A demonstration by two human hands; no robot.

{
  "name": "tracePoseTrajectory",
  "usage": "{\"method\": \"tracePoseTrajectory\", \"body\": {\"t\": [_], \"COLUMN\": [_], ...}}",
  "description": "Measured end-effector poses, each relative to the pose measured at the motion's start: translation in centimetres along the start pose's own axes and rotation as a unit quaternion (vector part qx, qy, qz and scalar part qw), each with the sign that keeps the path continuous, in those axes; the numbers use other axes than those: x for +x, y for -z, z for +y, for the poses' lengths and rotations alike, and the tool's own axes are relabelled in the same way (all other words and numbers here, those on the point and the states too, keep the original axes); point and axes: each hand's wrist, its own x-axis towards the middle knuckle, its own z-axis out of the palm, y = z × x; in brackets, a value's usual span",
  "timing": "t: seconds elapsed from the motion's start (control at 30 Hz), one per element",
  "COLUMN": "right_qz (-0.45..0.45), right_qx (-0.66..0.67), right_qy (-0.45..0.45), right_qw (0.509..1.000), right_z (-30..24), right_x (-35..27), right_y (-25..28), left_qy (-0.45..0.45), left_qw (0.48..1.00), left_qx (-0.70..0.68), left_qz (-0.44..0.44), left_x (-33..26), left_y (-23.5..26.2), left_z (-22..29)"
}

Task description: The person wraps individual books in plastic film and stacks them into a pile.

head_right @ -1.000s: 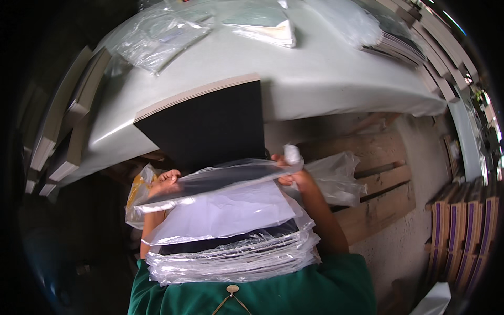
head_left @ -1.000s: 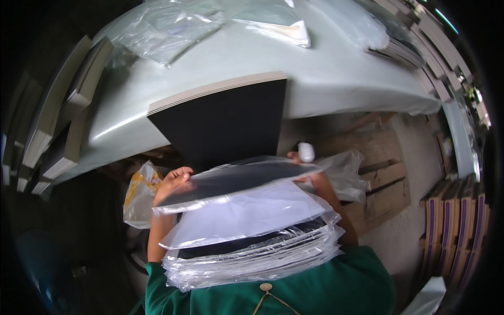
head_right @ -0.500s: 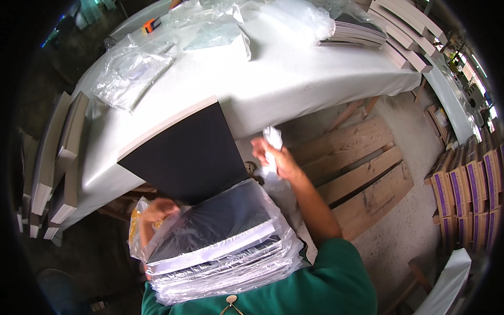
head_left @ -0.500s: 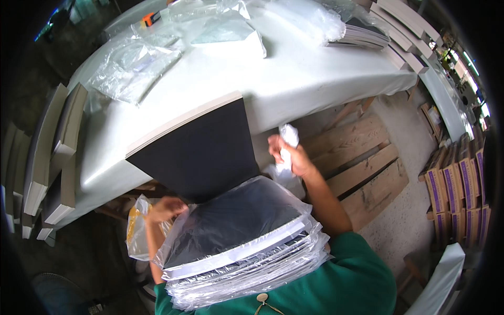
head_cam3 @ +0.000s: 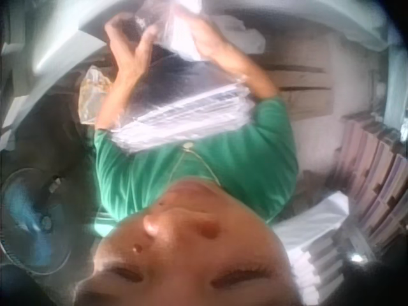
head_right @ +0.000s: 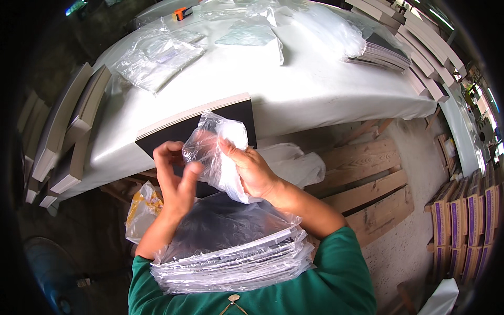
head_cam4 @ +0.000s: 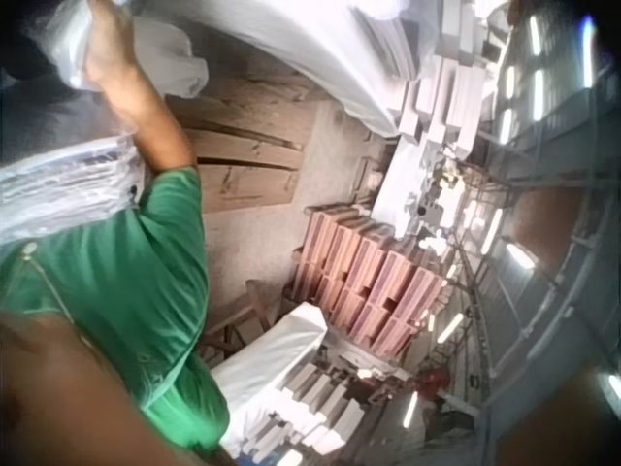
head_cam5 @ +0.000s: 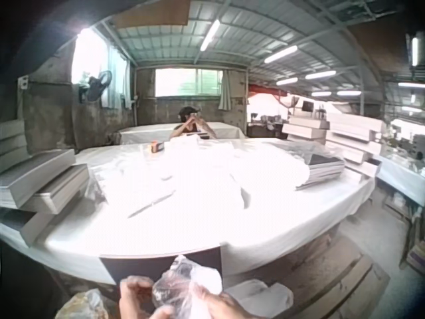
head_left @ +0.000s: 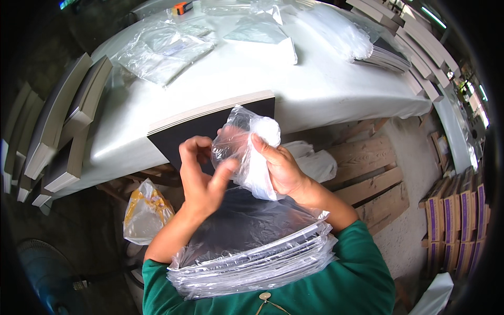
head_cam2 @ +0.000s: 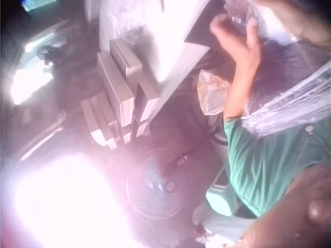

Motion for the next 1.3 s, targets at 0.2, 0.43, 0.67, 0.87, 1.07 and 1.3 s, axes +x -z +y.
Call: {"method": "tracePoseTrajectory", "body": {"t": [0.2, 0.43, 0.67, 0.87, 1.07, 1.3], "right_qz": [0.001, 0.144, 0.049, 0.035, 0.031, 0.086], "right_qx": [-0.100, -0.192, -0.195, -0.164, -0.163, -0.248], "right_qy": [0.052, 0.161, 0.152, 0.189, 0.211, 0.195], "right_qw": [0.994, 0.957, 0.968, 0.968, 0.963, 0.945], "right_z": [-0.3, 2.6, 0.2, 1.1, 0.9, 0.0], "right_x": [-0.8, 2.0, 0.1, 0.3, -0.3, -0.9], "right_y": [-0.6, -0.2, 0.6, -0.5, -0.8, -1.0], "left_qy": [0.002, 0.170, 0.172, 0.110, 0.100, 0.039], "left_qw": [0.986, 0.970, 0.971, 0.979, 0.982, 0.986], "left_qx": [0.035, 0.047, -0.040, -0.047, 0.020, 0.045], "left_qz": [-0.165, -0.167, -0.159, -0.165, -0.160, -0.154], "left_x": [0.1, -0.1, 0.0, -0.7, -0.5, -0.4], "left_y": [0.3, 3.9, 0.5, 0.7, 1.4, 0.5], "left_z": [0.1, -0.1, 0.9, 1.9, 1.2, 2.9]}}
